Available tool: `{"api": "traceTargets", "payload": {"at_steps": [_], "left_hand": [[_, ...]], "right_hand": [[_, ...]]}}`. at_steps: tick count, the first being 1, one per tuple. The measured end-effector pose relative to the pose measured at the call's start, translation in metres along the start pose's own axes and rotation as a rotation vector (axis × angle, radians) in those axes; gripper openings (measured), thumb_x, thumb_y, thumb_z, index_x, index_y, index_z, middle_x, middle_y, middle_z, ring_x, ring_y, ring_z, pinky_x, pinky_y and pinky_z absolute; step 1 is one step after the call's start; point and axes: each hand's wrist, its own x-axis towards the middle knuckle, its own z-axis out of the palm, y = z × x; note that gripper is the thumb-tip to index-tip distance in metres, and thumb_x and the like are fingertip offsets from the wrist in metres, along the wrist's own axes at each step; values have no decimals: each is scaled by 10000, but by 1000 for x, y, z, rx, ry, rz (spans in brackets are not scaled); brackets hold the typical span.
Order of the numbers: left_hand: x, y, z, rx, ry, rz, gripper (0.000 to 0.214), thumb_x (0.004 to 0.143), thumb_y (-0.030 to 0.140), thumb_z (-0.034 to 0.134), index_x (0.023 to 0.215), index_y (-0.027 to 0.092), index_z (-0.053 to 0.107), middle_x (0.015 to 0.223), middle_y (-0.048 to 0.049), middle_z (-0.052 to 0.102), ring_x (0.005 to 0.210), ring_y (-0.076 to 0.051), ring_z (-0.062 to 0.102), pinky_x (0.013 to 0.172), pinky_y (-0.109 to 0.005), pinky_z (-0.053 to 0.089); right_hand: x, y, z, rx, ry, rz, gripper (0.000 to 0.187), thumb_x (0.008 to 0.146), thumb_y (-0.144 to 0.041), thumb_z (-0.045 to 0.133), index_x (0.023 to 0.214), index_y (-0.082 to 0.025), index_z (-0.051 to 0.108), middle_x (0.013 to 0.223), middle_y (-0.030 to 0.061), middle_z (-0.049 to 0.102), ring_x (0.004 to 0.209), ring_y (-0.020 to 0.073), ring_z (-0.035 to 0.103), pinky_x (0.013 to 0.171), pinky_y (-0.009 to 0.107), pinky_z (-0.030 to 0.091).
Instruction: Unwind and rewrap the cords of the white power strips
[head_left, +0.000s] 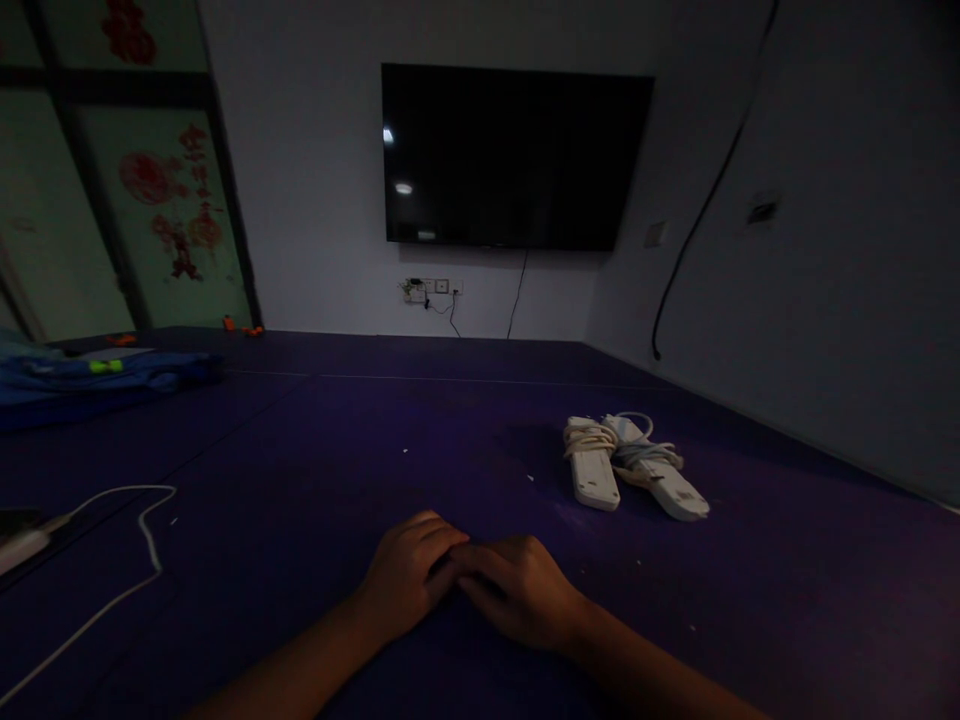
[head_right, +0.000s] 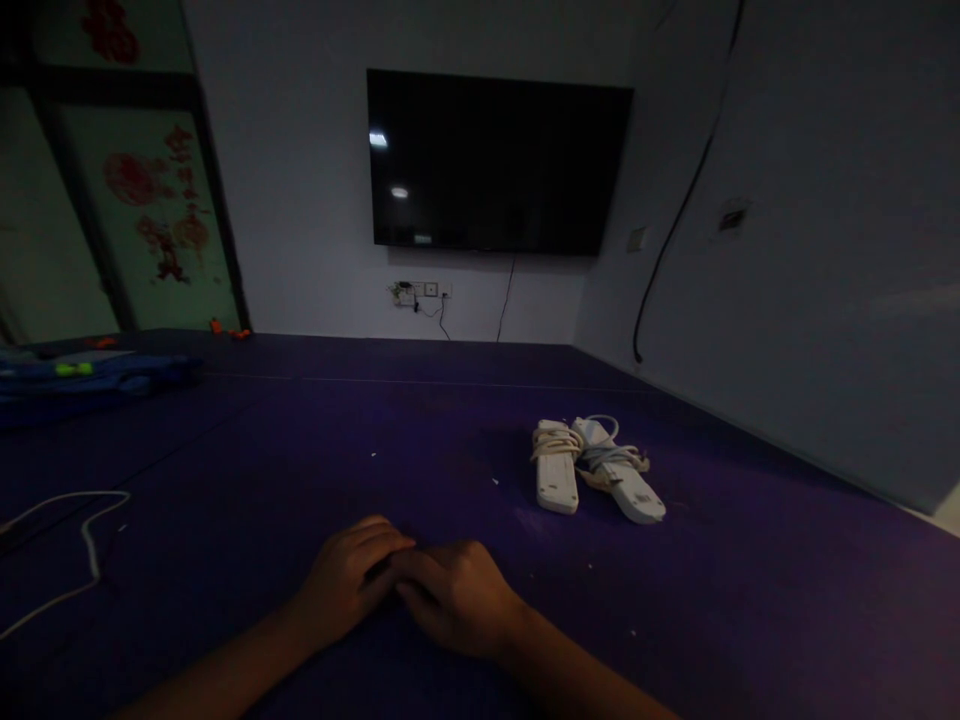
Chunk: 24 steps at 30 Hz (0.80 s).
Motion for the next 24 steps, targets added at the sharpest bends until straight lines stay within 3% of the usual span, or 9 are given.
{"api": "traceTargets", "payload": {"at_steps": [5, 11, 18, 24], "left_hand": [[1, 3, 0, 7, 9, 3, 302, 864, 415, 475, 888, 168, 648, 775, -46, 687, 732, -164, 604, 641, -274, 478], [0, 4, 1, 10, -10, 8, 213, 873, 243, 444, 902, 173, 643, 788, -46, 686, 745, -163, 600, 647, -269, 480], [-1, 1, 1, -31, -20, -9, 269, 806, 127, 440, 979, 172, 640, 854, -62, 685, 808, -183, 598, 686, -301, 481], [0, 2, 0, -13, -37, -15, 180, 840, 238, 456, 737, 173, 589, 713, -46, 643, 698, -171, 573, 613, -278, 453]], "right_hand": [[0, -1, 0, 7, 9, -12, 237, 852, -260, 487, 1080, -212, 526, 847, 12, 697, 710, 125, 653, 626, 213, 456], [1, 0, 0, -72, -50, 1, 211, 873, -311, 458, 1031, -207, 551, 791, 21, 693, 664, 124, 640, 591, 210, 444], [0, 1, 0, -112, -27, -20, 260, 876, -312, 449, 1092, -202, 544, 816, 33, 690, 674, 130, 637, 593, 221, 445], [-1, 1, 0, -112, -56, -32, 270, 885, -314, 439, 1111, -208, 542, 784, 16, 690, 643, 132, 632, 568, 230, 435]]}}
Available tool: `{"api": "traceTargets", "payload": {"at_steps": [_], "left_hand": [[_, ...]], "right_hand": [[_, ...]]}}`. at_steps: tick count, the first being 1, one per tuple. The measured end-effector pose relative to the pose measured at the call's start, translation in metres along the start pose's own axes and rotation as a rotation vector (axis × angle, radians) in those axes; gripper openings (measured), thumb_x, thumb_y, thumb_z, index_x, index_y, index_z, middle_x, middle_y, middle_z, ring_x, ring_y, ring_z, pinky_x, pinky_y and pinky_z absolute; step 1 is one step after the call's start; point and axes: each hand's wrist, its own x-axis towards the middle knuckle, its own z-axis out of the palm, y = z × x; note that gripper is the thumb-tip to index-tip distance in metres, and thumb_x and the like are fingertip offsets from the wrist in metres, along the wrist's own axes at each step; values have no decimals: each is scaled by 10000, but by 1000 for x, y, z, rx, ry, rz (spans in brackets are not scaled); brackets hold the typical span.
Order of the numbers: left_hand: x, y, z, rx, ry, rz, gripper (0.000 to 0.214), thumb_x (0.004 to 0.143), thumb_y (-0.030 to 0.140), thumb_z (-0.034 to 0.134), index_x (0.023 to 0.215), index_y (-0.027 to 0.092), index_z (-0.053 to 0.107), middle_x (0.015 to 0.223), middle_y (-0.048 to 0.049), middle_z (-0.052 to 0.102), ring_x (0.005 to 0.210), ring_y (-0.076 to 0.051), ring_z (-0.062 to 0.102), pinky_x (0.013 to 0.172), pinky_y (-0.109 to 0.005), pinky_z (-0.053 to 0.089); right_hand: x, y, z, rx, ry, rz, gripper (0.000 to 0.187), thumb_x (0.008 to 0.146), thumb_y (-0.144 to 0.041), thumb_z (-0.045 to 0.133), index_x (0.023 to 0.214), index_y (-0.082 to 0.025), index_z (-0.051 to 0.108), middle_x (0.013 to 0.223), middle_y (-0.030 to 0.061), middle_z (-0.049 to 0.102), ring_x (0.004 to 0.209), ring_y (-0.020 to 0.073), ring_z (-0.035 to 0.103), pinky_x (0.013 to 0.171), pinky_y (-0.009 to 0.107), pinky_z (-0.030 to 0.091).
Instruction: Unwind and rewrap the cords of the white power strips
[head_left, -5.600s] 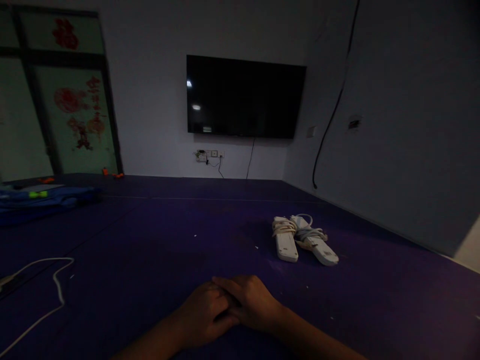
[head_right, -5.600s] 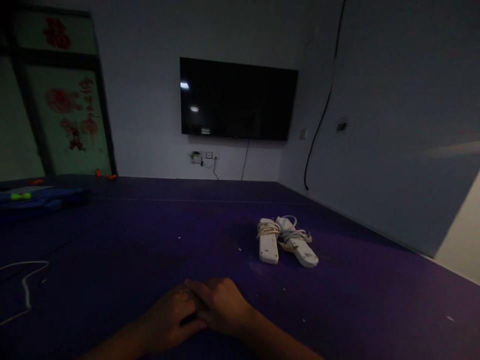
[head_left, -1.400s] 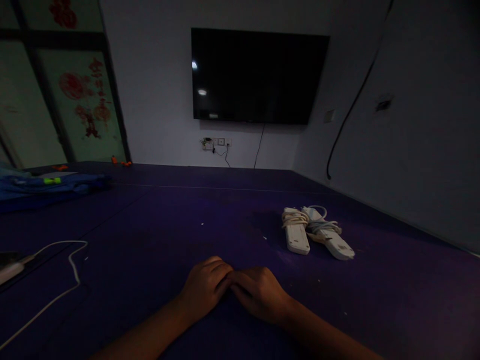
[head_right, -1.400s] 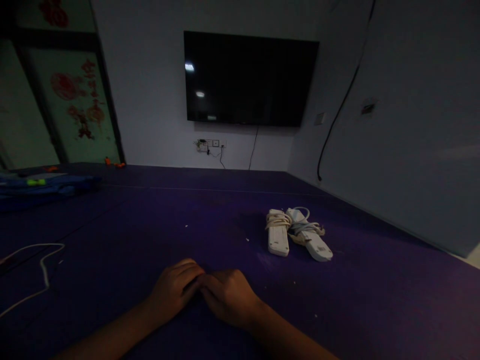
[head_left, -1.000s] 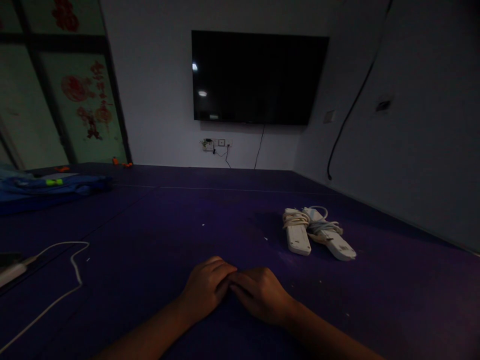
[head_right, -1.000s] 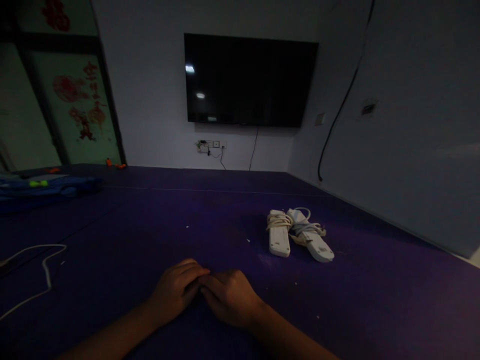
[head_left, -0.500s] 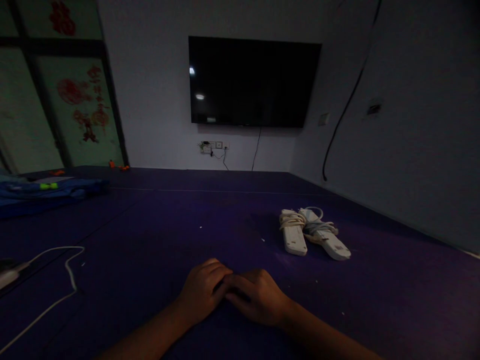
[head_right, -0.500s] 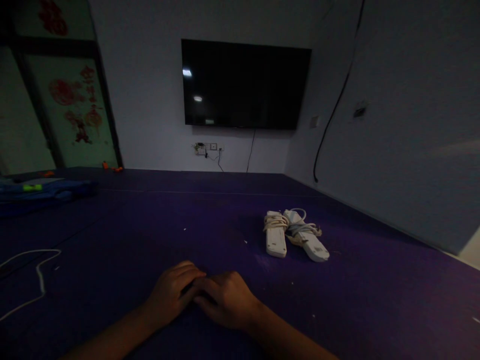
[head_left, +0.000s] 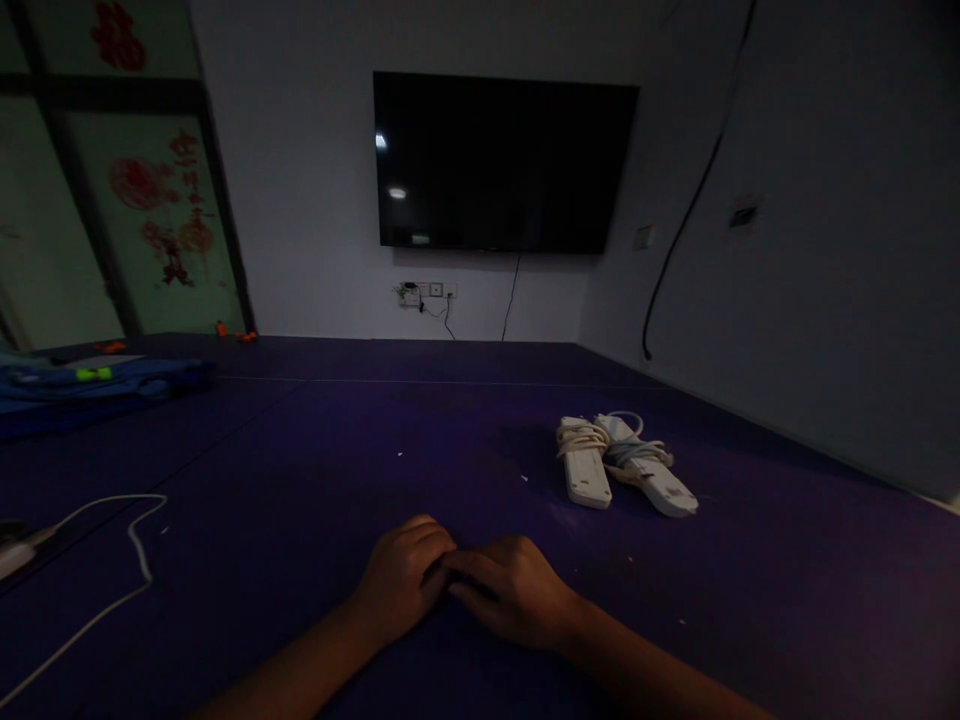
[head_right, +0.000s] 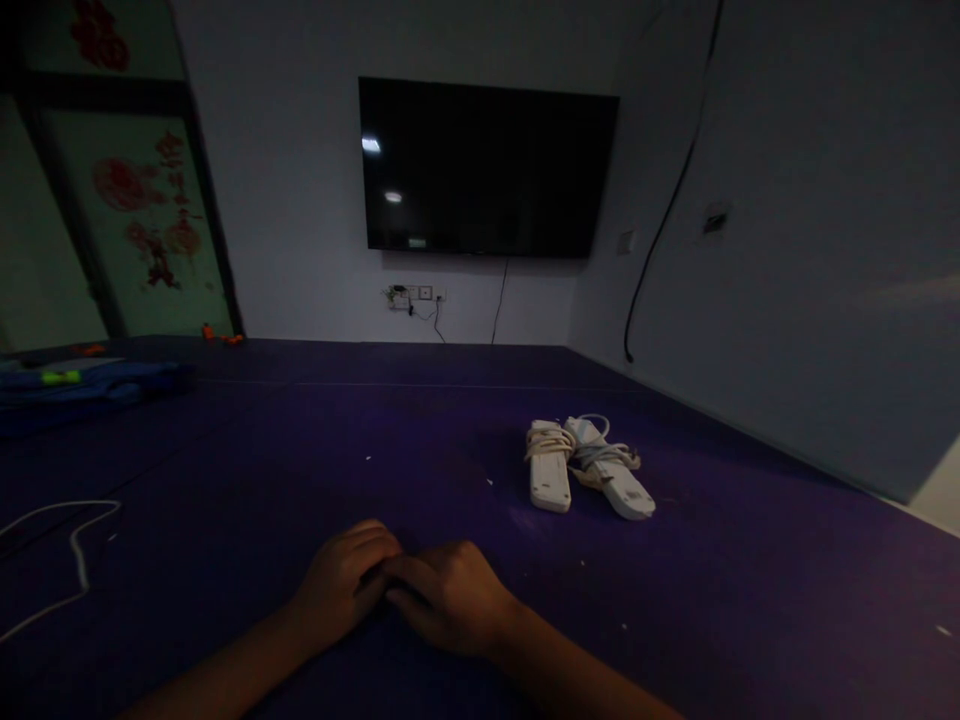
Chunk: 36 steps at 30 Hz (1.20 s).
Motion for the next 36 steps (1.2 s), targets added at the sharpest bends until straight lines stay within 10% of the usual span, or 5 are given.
{"api": "traceTargets", "payload": {"at_steps": [36], "left_hand": [[0, -2, 1, 38, -22, -14, 345, 882, 381, 398, 627, 185, 521, 648, -39, 600, 649, -160, 548, 598, -268, 426]], "right_hand": [[2, -1, -1, 20, 39, -89, 236, 894, -248, 409, 1090, -215, 535, 754, 4, 680, 626, 118, 618, 560, 223, 407]]}}
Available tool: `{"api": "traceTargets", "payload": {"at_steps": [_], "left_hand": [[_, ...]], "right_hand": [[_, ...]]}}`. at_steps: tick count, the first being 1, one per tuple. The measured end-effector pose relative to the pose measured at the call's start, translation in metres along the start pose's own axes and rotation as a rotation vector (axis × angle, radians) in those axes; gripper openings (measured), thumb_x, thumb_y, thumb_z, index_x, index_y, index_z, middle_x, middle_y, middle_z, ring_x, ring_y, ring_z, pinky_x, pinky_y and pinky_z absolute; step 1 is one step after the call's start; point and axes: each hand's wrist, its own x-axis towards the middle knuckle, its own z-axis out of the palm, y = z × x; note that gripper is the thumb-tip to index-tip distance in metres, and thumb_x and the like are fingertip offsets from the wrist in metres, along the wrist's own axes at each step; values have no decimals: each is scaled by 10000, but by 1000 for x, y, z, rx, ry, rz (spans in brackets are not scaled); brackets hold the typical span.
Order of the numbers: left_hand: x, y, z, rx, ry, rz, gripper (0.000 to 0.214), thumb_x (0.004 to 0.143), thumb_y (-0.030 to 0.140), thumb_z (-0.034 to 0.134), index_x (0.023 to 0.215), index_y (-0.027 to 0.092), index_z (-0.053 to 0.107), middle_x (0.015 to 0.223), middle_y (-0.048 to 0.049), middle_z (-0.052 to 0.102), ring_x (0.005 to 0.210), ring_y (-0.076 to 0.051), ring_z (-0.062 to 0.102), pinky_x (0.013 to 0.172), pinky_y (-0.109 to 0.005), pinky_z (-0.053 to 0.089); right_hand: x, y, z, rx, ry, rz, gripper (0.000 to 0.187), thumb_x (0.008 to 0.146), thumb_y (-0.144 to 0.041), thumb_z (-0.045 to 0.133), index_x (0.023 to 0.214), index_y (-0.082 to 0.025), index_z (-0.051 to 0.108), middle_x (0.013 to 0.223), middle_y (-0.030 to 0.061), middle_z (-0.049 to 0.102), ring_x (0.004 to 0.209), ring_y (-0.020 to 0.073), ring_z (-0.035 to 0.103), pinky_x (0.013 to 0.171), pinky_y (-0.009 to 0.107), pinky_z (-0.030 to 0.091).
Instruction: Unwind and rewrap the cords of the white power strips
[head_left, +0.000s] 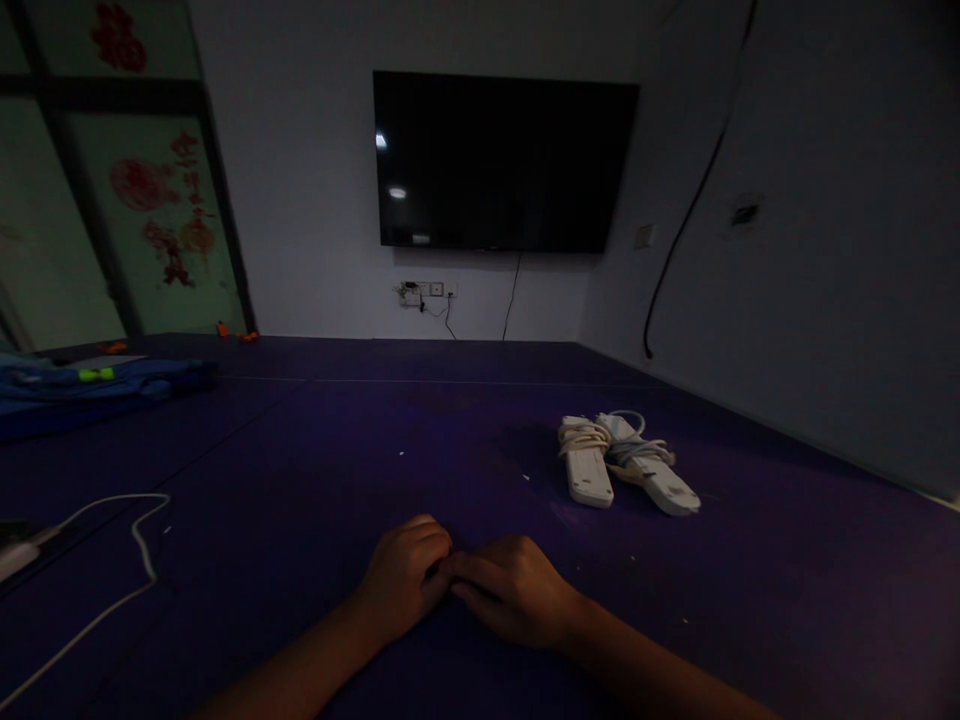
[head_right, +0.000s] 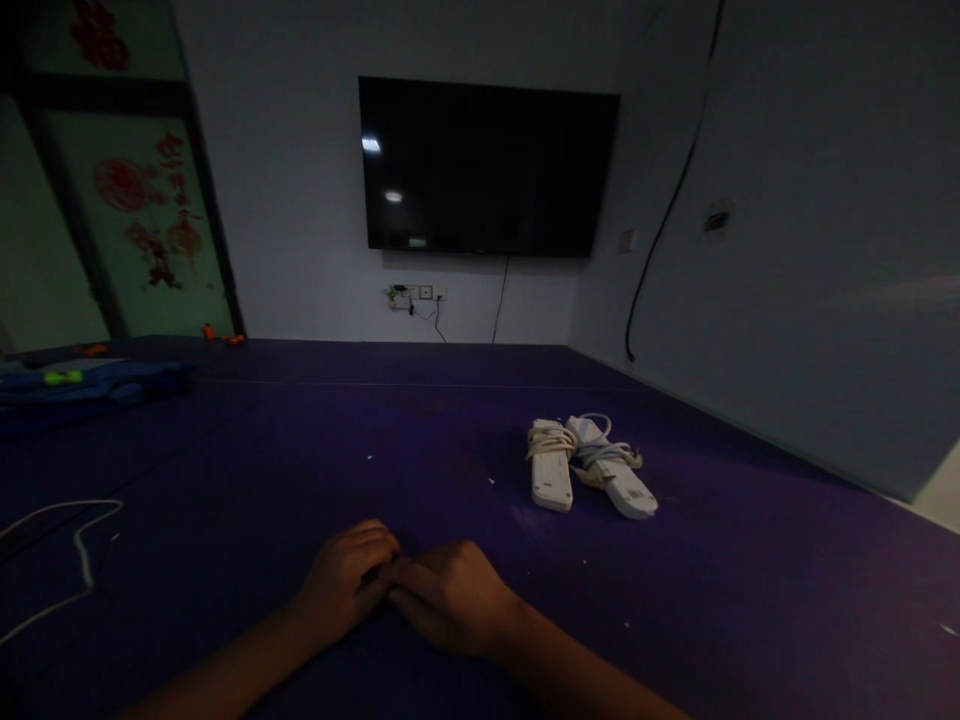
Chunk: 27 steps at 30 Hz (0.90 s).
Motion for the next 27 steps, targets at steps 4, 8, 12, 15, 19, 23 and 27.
{"api": "traceTargets", "payload": {"at_steps": [4, 8, 12, 15, 19, 23, 27], "left_hand": [[0, 1, 0, -18, 27, -16, 226, 858, 327, 441, 718, 191, 556, 738, -41, 635, 711, -168, 571, 636, -276, 441], [-1, -2, 1, -38, 11, -27, 159, 845, 286, 453, 777, 190, 561, 783, -42, 648, 744, -175, 578, 670, -287, 445], [-2, -5, 4, -20, -19, -43, 184, 840, 283, 453, 702, 187, 529, 713, -38, 628, 692, -174, 568, 628, -280, 430], [-3, -7, 4, 9, -24, -49, 181, 832, 280, 461, 685, 189, 513, 687, -31, 617, 669, -169, 559, 599, -269, 416], [-3, -5, 3, 29, -15, -46, 168, 825, 273, 466, 683, 192, 506, 675, -22, 608, 654, -160, 552, 586, -257, 406], [-3, -3, 1, 38, -8, -48, 154, 822, 261, 470, 688, 192, 503, 680, -22, 608, 655, -159, 551, 583, -254, 402], [-3, -1, 0, 47, -9, -43, 152, 824, 256, 473, 690, 190, 498, 670, -19, 604, 648, -158, 548, 577, -253, 392]], "right_hand": [[-1, 1, 2, -19, 5, 25, 227, 892, -263, 418, 1068, -211, 552, 761, 12, 686, 623, 115, 618, 560, 218, 410], [-1, 1, 3, -21, 17, 29, 257, 891, -268, 420, 1108, -197, 539, 751, 17, 686, 613, 114, 617, 558, 216, 415], [-1, 1, 2, -21, 13, 14, 250, 894, -251, 417, 1104, -208, 544, 781, 15, 694, 628, 112, 619, 560, 215, 416], [-1, 1, 2, -36, 27, 3, 251, 895, -255, 415, 1105, -205, 543, 782, 15, 695, 626, 117, 622, 556, 222, 418], [-1, 1, 2, -44, 30, -3, 242, 897, -261, 411, 1087, -201, 548, 757, 12, 686, 602, 112, 616, 545, 219, 415], [-1, 1, 2, -47, 23, 11, 230, 892, -267, 417, 1071, -215, 550, 756, 5, 684, 601, 111, 611, 546, 214, 412], [-1, 1, 3, -31, 20, 2, 218, 896, -256, 410, 1054, -219, 555, 782, 8, 686, 621, 106, 616, 563, 211, 419]]}}
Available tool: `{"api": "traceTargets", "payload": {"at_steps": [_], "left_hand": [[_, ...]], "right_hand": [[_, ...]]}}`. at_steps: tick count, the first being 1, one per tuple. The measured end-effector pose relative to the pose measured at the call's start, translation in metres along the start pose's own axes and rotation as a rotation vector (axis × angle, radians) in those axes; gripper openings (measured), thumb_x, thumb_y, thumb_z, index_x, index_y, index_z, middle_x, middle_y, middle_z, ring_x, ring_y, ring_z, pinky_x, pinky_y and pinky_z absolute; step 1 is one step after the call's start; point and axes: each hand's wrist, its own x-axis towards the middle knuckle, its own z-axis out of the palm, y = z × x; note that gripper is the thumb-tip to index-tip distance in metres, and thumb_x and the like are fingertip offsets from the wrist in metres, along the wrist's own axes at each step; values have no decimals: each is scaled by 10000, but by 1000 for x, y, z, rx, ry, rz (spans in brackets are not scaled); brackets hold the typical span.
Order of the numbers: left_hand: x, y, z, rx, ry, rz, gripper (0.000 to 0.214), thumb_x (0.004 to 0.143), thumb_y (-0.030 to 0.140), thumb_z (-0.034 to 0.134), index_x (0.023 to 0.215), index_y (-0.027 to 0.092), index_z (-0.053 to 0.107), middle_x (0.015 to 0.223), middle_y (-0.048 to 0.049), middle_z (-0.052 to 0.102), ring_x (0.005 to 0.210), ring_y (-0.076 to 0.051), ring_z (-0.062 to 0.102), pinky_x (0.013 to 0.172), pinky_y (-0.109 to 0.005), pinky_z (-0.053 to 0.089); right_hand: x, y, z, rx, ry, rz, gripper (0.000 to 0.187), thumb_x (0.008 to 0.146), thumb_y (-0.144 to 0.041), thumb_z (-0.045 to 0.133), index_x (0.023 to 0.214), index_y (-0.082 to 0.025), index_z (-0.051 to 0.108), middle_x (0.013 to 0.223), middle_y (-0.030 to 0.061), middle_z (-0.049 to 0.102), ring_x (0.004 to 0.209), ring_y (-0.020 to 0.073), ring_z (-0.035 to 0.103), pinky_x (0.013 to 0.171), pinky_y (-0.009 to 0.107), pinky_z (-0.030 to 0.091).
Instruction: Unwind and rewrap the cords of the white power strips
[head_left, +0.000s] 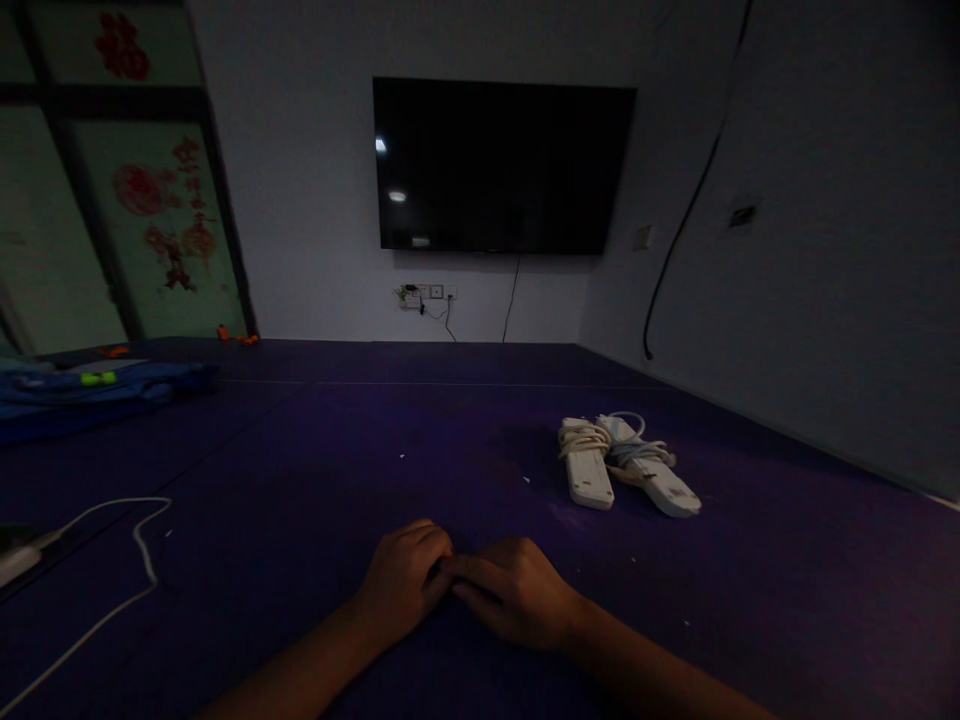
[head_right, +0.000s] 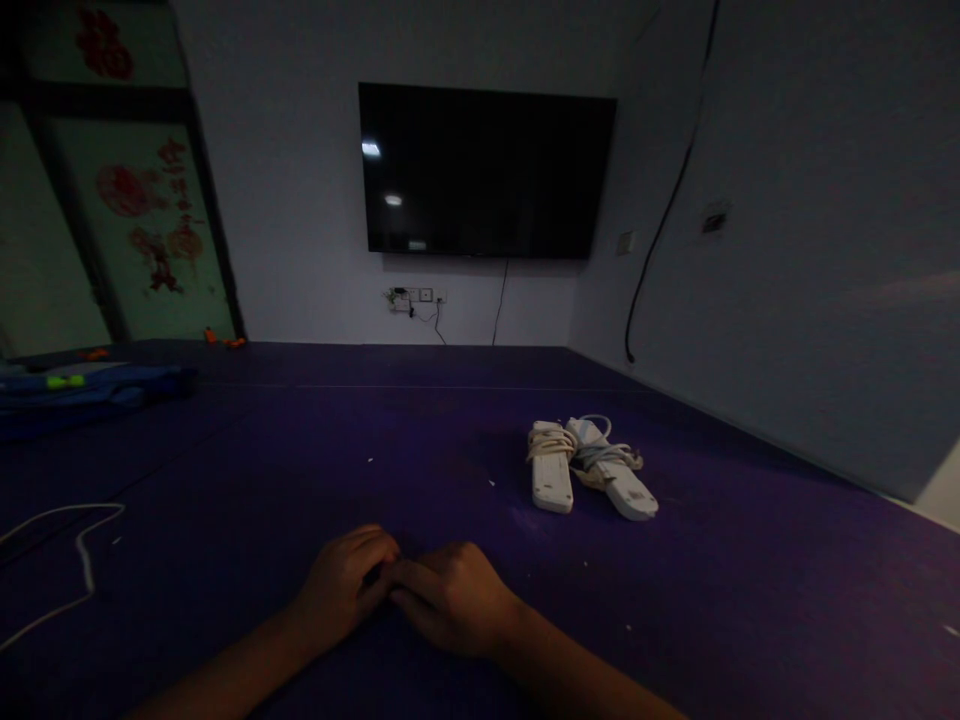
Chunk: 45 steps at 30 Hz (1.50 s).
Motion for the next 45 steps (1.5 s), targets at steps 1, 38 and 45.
{"api": "traceTargets", "payload": {"at_steps": [1, 38, 45], "left_hand": [[0, 0, 0, 2, 0, 0, 154, 826, 257, 472, 690, 190, 497, 668, -18, 603, 646, -158, 548, 577, -253, 390], [1, -1, 0, 6, 4, -4, 158, 821, 251, 471, 677, 195, 501, 647, -6, 589, 622, -141, 533, 558, -244, 379], [0, -5, 2, 63, 23, -6, 280, 847, 301, 450, 591, 193, 489, 563, -2, 542, 567, -139, 509, 525, -243, 355]], "right_hand": [[0, 0, 0, 5, -2, -4, 223, 897, -256, 408, 1061, -217, 554, 785, 11, 686, 627, 106, 615, 567, 211, 420], [1, 0, -1, 3, 0, -3, 213, 893, -261, 416, 1039, -220, 566, 747, 10, 682, 605, 112, 614, 545, 215, 417], [-1, 0, 1, 4, 24, -7, 272, 897, -257, 409, 1132, -199, 532, 758, 22, 689, 599, 114, 617, 543, 215, 436]]}}
